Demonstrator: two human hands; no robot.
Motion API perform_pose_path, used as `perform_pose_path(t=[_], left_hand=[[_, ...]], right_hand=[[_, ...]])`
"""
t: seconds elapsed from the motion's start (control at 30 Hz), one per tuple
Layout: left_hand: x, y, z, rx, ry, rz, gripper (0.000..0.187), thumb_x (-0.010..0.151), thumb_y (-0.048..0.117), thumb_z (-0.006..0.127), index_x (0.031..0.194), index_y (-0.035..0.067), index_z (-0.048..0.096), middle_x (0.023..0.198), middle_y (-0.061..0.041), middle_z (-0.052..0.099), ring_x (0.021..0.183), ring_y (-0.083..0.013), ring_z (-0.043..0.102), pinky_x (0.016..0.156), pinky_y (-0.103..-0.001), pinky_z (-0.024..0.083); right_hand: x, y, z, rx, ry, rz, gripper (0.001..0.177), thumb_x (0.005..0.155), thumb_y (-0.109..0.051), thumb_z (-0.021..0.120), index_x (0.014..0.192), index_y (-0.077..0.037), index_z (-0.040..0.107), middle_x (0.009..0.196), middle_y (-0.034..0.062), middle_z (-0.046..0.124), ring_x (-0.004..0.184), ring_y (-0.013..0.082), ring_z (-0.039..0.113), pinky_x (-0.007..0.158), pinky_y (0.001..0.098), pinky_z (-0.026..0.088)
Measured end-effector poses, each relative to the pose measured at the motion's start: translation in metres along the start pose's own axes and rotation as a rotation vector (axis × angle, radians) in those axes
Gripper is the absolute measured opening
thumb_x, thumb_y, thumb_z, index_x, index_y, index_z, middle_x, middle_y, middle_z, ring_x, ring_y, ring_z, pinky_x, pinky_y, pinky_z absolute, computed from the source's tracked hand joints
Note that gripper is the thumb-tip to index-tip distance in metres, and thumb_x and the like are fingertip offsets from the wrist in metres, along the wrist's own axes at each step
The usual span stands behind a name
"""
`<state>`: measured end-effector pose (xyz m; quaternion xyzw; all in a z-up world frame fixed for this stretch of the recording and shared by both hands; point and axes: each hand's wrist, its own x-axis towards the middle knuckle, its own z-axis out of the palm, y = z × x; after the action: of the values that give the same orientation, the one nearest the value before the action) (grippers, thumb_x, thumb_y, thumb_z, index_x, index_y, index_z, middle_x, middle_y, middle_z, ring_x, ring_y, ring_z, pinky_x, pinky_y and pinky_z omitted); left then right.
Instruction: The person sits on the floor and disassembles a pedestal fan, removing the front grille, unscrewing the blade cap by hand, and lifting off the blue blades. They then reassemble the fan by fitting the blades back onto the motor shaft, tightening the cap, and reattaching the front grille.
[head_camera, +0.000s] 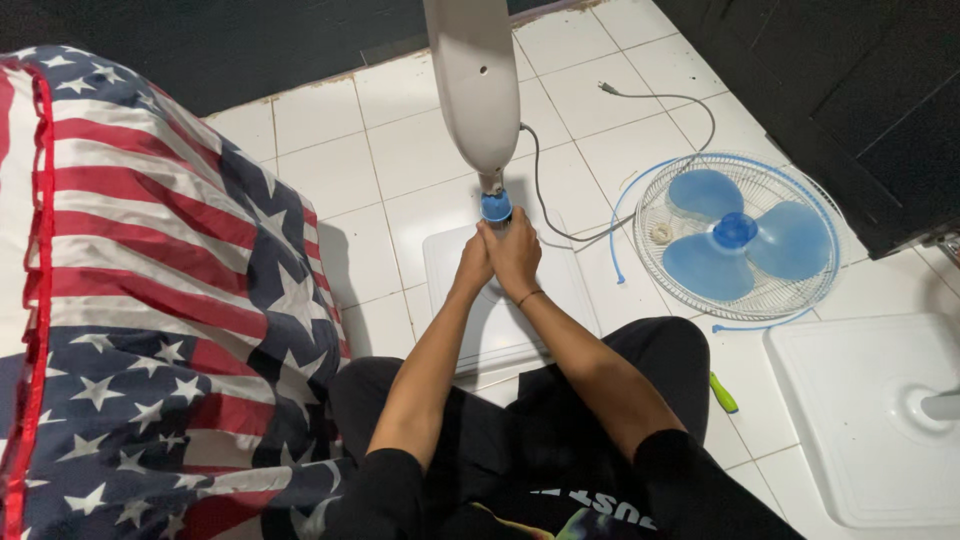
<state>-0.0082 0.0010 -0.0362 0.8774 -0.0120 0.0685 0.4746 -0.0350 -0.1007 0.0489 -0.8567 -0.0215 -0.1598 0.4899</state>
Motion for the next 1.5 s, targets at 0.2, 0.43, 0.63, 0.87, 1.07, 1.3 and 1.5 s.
perform_pose_path(t=[0.2, 0.43, 0.63, 0.87, 1.07, 1.3, 1.5], left_hand=[[0.007, 0.024, 0.002, 0.004, 0.079, -0.304, 0.047, 0.096, 0.041, 0.054, 0.13, 0.009, 0.057, 0.119, -0.023, 0.069, 0.113, -0.0416, 0.065, 0.091, -0.046, 0.051], [0.016, 0.031, 0.011, -0.364, 0.273, -0.313, 0.057, 0.109, 0.045, 0.025, 0.129, 0.006, 0.061, 0.114, -0.019, 0.074, 0.103, -0.0311, 0.07, 0.088, -0.043, 0.052], [0.035, 0.016, 0.028, -0.227, 0.47, -0.136, 0.036, 0.102, 0.021, 0.045, 0.132, 0.005, 0.057, 0.115, -0.019, 0.072, 0.102, -0.0308, 0.07, 0.086, -0.041, 0.054], [0.084, -0.054, -0.032, -0.332, -0.13, 0.309, 0.043, 0.093, 0.002, 0.065, 0.134, 0.002, 0.053, 0.125, -0.014, 0.067, 0.116, -0.024, 0.063, 0.099, -0.039, 0.051], [0.09, -0.078, -0.031, -0.153, -0.174, 0.144, 0.03, 0.095, 0.004, 0.063, 0.125, 0.0, 0.059, 0.111, -0.017, 0.073, 0.103, -0.0266, 0.068, 0.091, -0.038, 0.055], [0.068, -0.055, -0.023, -0.078, 0.042, 0.208, 0.038, 0.096, 0.007, 0.059, 0.133, 0.002, 0.051, 0.112, -0.026, 0.07, 0.106, -0.0418, 0.068, 0.083, -0.046, 0.055], [0.038, 0.003, -0.001, 0.166, 0.276, -0.162, 0.036, 0.102, 0.019, 0.061, 0.137, 0.011, 0.053, 0.103, -0.023, 0.074, 0.096, -0.0433, 0.07, 0.082, -0.051, 0.052]], right_hand=[[0.018, 0.002, 0.019, 0.097, 0.016, -0.008, 0.038, 0.082, -0.028, 0.082, 0.098, -0.001, 0.06, 0.094, 0.017, 0.073, 0.087, 0.0329, 0.073, 0.077, 0.0431, 0.056], [0.045, 0.014, 0.018, 0.212, -0.105, -0.034, 0.031, 0.083, -0.022, 0.083, 0.088, 0.0, 0.061, 0.077, 0.013, 0.071, 0.067, 0.0222, 0.067, 0.066, 0.0362, 0.054], [0.09, 0.034, 0.018, 0.358, -0.359, -0.098, 0.029, 0.079, -0.019, 0.084, 0.098, -0.002, 0.071, 0.079, 0.0047, 0.072, 0.07, 0.01, 0.061, 0.064, 0.0293, 0.052], [0.055, 0.021, 0.063, 0.352, 0.136, -0.155, 0.051, 0.081, -0.023, 0.085, 0.115, 0.006, 0.06, 0.106, 0.0205, 0.069, 0.1, 0.0345, 0.067, 0.084, 0.0436, 0.053], [0.053, -0.001, 0.068, 0.304, 0.185, 0.093, 0.042, 0.081, -0.028, 0.083, 0.103, 0.004, 0.066, 0.095, 0.0215, 0.074, 0.088, 0.0369, 0.072, 0.081, 0.0436, 0.055], [0.064, 0.012, 0.041, 0.314, -0.048, 0.003, 0.029, 0.084, -0.023, 0.081, 0.094, 0.003, 0.071, 0.082, 0.0147, 0.076, 0.072, 0.0225, 0.072, 0.068, 0.036, 0.056], [0.102, 0.029, 0.023, 0.363, -0.425, -0.036, 0.026, 0.082, -0.02, 0.083, 0.097, -0.002, 0.074, 0.08, 0.0089, 0.076, 0.07, 0.0113, 0.068, 0.063, 0.0299, 0.055]])
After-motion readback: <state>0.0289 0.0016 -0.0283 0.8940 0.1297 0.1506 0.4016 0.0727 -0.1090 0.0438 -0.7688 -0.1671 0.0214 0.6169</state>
